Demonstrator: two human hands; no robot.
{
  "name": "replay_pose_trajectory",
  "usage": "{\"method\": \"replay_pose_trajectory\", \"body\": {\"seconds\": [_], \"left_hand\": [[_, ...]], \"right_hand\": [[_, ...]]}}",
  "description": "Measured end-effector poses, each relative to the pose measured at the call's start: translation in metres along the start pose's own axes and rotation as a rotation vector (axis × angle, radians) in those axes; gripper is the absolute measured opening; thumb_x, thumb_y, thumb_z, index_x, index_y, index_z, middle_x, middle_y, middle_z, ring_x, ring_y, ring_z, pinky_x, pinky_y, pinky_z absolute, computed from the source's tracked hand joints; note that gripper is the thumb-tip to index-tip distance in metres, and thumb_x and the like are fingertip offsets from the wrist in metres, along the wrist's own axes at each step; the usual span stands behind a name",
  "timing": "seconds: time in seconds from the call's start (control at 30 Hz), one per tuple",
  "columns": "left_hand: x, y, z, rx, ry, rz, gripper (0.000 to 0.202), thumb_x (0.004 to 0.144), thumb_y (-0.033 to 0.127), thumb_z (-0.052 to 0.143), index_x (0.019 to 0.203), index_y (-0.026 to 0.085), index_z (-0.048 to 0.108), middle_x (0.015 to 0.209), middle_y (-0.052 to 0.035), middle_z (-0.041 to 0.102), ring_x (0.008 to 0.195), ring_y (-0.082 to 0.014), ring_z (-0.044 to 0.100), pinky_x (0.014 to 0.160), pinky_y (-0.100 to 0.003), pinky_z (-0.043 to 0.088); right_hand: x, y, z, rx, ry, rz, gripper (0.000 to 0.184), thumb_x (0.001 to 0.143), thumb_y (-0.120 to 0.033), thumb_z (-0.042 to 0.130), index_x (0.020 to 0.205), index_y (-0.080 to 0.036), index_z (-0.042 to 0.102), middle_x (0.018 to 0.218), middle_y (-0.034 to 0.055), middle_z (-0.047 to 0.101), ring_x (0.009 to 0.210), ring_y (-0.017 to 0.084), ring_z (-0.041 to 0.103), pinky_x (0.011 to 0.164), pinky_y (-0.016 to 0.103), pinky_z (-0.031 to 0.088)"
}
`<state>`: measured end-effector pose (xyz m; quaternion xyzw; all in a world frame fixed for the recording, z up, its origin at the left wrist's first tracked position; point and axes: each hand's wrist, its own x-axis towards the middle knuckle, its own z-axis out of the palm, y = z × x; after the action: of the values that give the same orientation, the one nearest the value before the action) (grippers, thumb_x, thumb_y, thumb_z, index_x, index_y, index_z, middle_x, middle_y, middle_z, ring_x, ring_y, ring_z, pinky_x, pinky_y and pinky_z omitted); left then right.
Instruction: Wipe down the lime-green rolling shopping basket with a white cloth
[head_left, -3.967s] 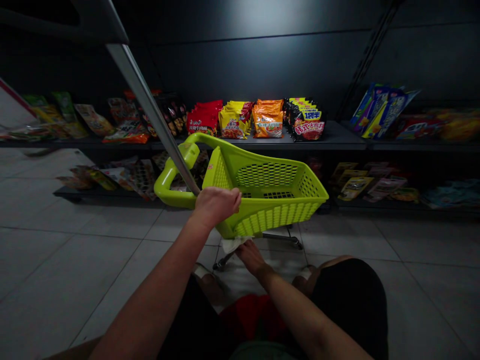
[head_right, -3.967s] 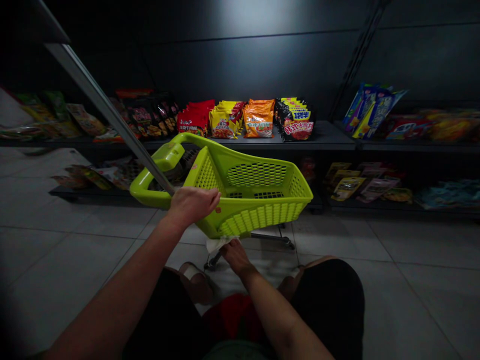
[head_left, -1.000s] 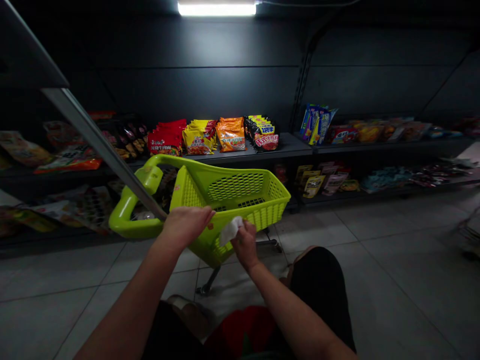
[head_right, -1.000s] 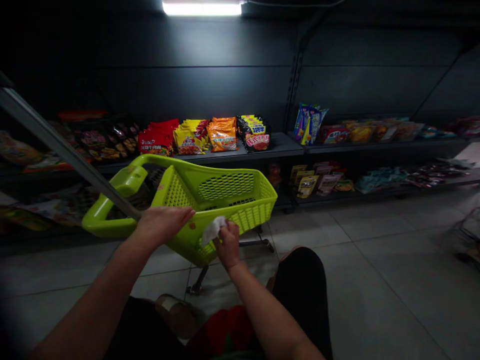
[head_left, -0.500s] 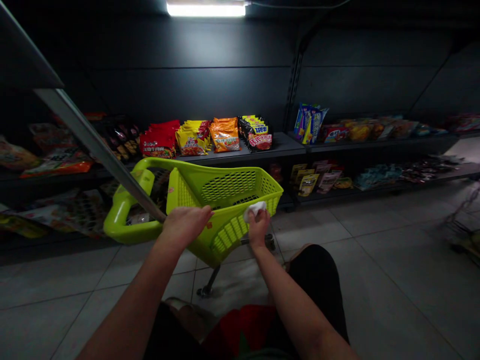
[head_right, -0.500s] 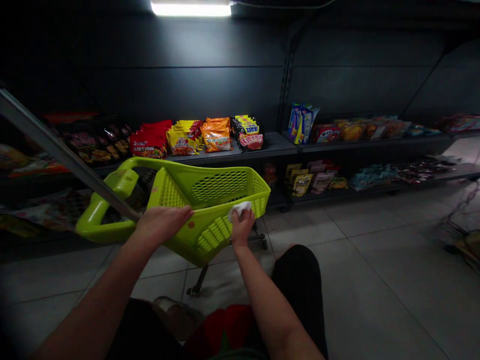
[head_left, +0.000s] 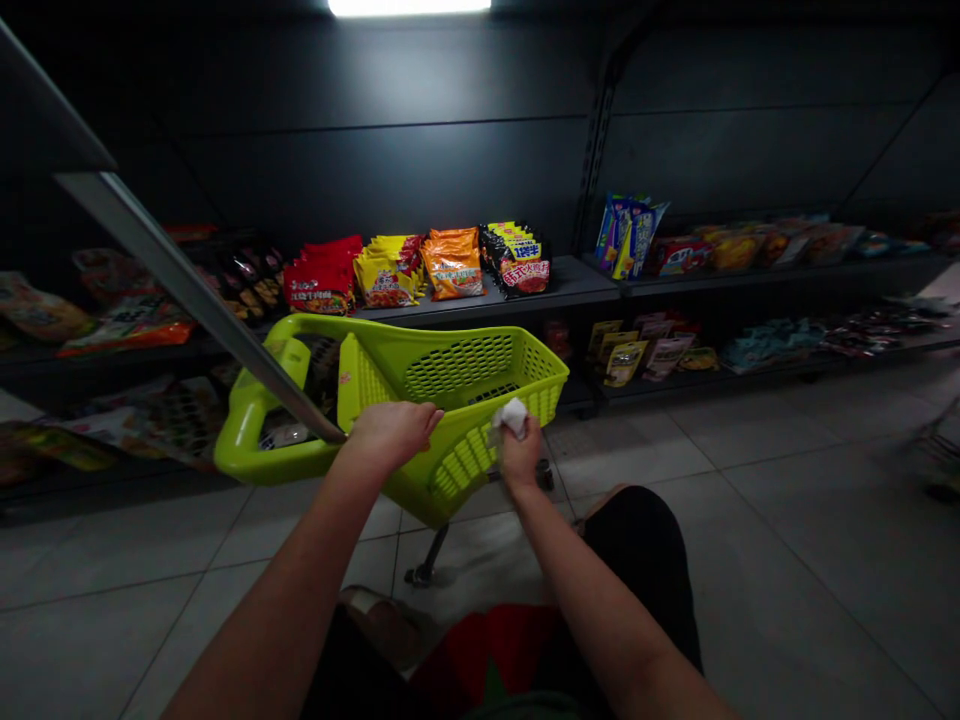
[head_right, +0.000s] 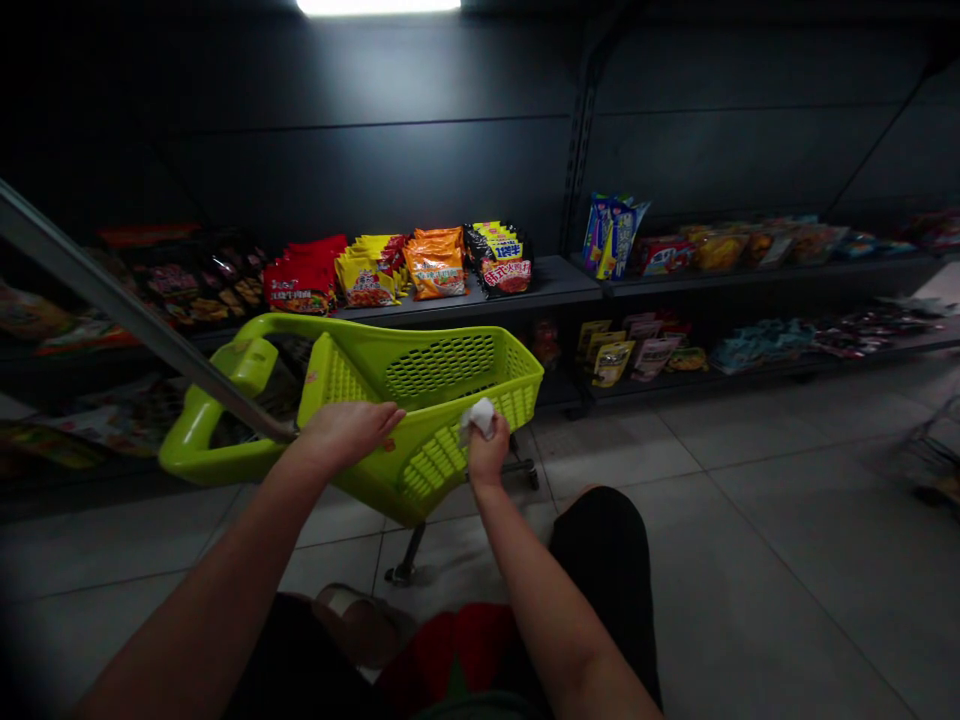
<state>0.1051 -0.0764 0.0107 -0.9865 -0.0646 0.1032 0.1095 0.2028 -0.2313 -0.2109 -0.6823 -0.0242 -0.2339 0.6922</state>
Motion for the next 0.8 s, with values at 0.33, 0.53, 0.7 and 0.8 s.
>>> {"method": "replay_pose_trajectory", "body": {"seconds": [0.33, 0.53, 0.7, 0.8], "left_hand": [[-0.005, -0.003, 0.005, 0.027, 0.043, -0.009, 0.057, 0.101, 0.052, 0.025, 0.111, 0.023, 0.073, 0.103, -0.0169, 0.077, 0.093, -0.0318, 0.075, 0.080, -0.042, 0.054], [-0.006, -0.005, 0.006, 0.021, 0.024, 0.002, 0.058, 0.100, 0.053, 0.024, 0.112, 0.023, 0.073, 0.104, -0.0169, 0.077, 0.091, -0.0310, 0.075, 0.080, -0.042, 0.054], [-0.007, -0.006, 0.008, 0.045, 0.061, 0.007, 0.057, 0.100, 0.052, 0.024, 0.109, 0.022, 0.072, 0.102, -0.0164, 0.078, 0.091, -0.0316, 0.075, 0.078, -0.041, 0.054], [-0.009, -0.006, 0.007, 0.048, 0.051, -0.004, 0.057, 0.100, 0.054, 0.024, 0.109, 0.023, 0.072, 0.101, -0.0147, 0.078, 0.091, -0.0306, 0.075, 0.079, -0.041, 0.054]], "right_hand": [[-0.037, -0.002, -0.010, 0.191, -0.205, 0.392, 0.043, 0.071, -0.037, 0.068, 0.109, -0.019, 0.061, 0.103, 0.0065, 0.069, 0.092, 0.023, 0.064, 0.087, 0.036, 0.051], [0.012, -0.011, -0.008, 0.232, 0.157, 0.388, 0.050, 0.072, -0.039, 0.067, 0.116, -0.018, 0.056, 0.115, 0.0086, 0.067, 0.098, 0.020, 0.063, 0.091, 0.034, 0.049], [-0.099, -0.016, 0.022, 0.345, -0.538, 0.488, 0.040, 0.066, -0.036, 0.074, 0.101, -0.018, 0.068, 0.093, 0.0033, 0.073, 0.085, 0.022, 0.065, 0.077, 0.031, 0.052], [-0.074, -0.008, 0.007, 0.288, -0.377, 0.509, 0.039, 0.066, -0.037, 0.073, 0.099, -0.018, 0.065, 0.093, 0.0036, 0.071, 0.084, 0.021, 0.064, 0.077, 0.030, 0.051]]}}
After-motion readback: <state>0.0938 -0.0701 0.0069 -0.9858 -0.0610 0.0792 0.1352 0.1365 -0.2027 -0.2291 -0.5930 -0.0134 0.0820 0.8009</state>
